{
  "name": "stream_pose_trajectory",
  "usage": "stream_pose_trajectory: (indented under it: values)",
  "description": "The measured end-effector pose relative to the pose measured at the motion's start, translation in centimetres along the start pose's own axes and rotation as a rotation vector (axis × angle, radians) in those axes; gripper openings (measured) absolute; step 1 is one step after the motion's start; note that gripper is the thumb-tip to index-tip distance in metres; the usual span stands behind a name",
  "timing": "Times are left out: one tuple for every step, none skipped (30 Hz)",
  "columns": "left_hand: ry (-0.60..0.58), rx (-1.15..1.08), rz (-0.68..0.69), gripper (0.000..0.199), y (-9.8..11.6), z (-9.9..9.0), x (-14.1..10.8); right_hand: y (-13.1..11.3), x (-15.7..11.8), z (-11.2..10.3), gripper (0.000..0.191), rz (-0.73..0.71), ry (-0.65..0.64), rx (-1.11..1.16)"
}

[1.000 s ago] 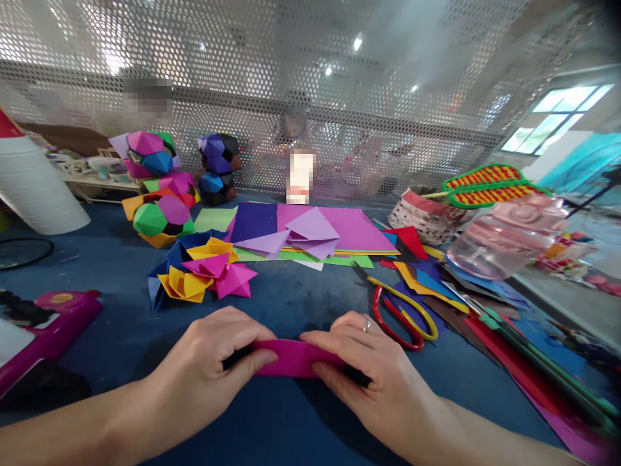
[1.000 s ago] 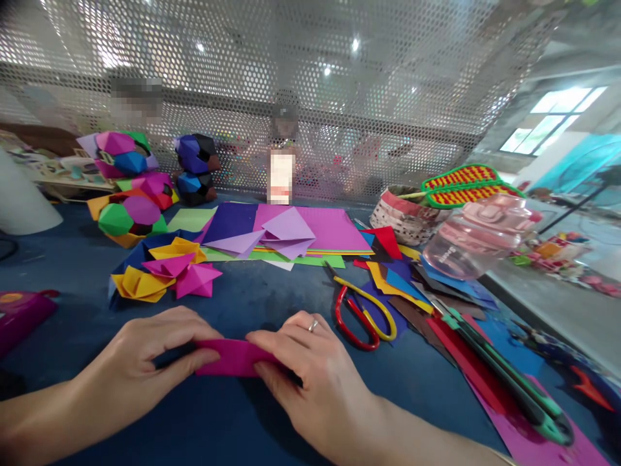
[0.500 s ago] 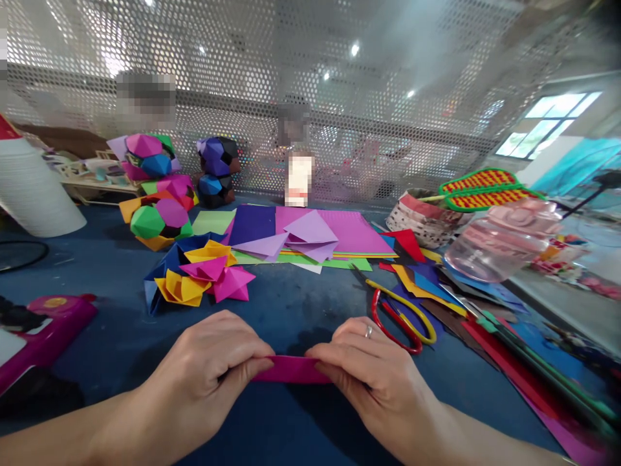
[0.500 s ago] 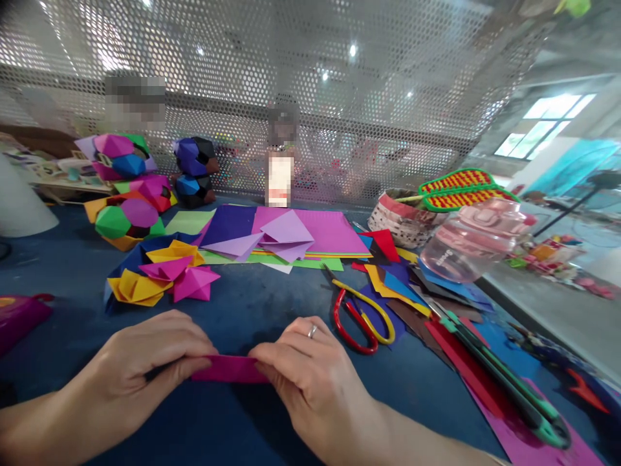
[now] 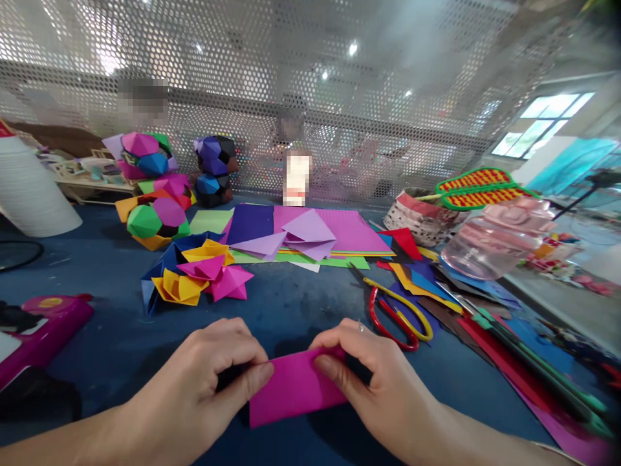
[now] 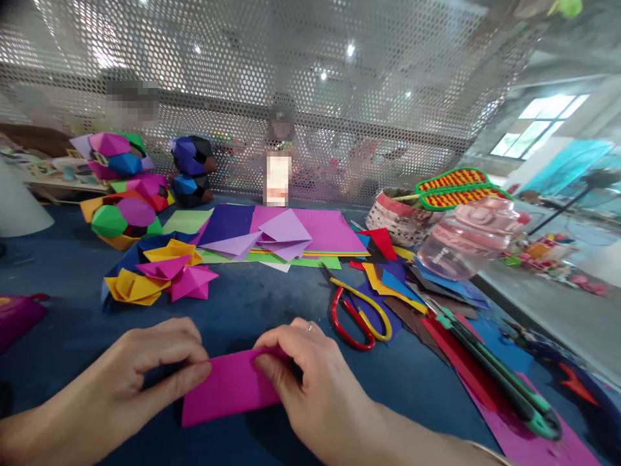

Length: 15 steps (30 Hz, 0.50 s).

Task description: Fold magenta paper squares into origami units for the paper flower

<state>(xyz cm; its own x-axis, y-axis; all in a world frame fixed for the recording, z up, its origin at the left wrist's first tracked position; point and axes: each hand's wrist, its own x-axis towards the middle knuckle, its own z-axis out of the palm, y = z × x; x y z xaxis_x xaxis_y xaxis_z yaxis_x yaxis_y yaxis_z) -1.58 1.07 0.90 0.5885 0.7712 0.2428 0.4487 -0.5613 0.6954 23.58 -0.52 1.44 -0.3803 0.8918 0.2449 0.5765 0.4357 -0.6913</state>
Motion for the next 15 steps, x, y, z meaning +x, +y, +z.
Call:
stream_pose_trajectory:
  values:
    - [-0.032,0.024,0.002,0.030,0.07,0.04,0.11,0.06,-0.02,0.12,0.007,0.062,-0.029,0.007]
    - [-0.049,0.053,0.018,0.032,0.10,0.09,0.23,0.13,-0.03,0.25,0.006,0.109,-0.053,0.009]
    - [-0.060,0.082,0.034,0.034,0.11,0.15,0.33,0.19,-0.02,0.37,0.005,0.142,-0.069,0.003]
    - [-0.073,0.108,0.044,0.033,0.09,0.22,0.41,0.22,0.02,0.47,0.005,0.162,-0.079,-0.007]
    - [-0.087,0.134,0.041,0.032,0.05,0.30,0.47,0.23,0.09,0.55,0.006,0.171,-0.086,-0.020]
    - [-0.102,0.155,0.037,0.031,0.01,0.37,0.50,0.21,0.18,0.60,0.007,0.166,-0.090,-0.030]
    - [-0.116,0.174,0.029,0.030,-0.03,0.45,0.52,0.18,0.28,0.62,0.008,0.149,-0.091,-0.035]
    - [-0.126,0.193,0.024,0.030,-0.05,0.53,0.52,0.14,0.39,0.63,0.010,0.121,-0.090,-0.038]
    - [-0.129,0.210,0.019,0.030,-0.05,0.60,0.52,0.12,0.50,0.62,0.011,0.087,-0.084,-0.039]
    - [-0.130,0.224,0.017,0.030,-0.01,0.66,0.52,0.12,0.61,0.62,0.013,0.051,-0.076,-0.042]
    - [-0.131,0.240,0.013,0.031,0.05,0.71,0.51,0.13,0.69,0.61,0.013,0.019,-0.071,-0.048]
    - [-0.135,0.261,0.010,0.031,0.14,0.74,0.50,0.17,0.76,0.62,0.014,-0.004,-0.067,-0.057]
    - [-0.138,0.285,0.011,0.031,0.24,0.75,0.49,0.22,0.81,0.62,0.014,-0.016,-0.069,-0.068]
    - [-0.137,0.311,0.018,0.031,0.33,0.76,0.47,0.27,0.84,0.64,0.014,-0.022,-0.072,-0.079]
    - [-0.129,0.334,0.030,0.031,0.39,0.76,0.44,0.32,0.86,0.66,0.014,-0.025,-0.077,-0.089]
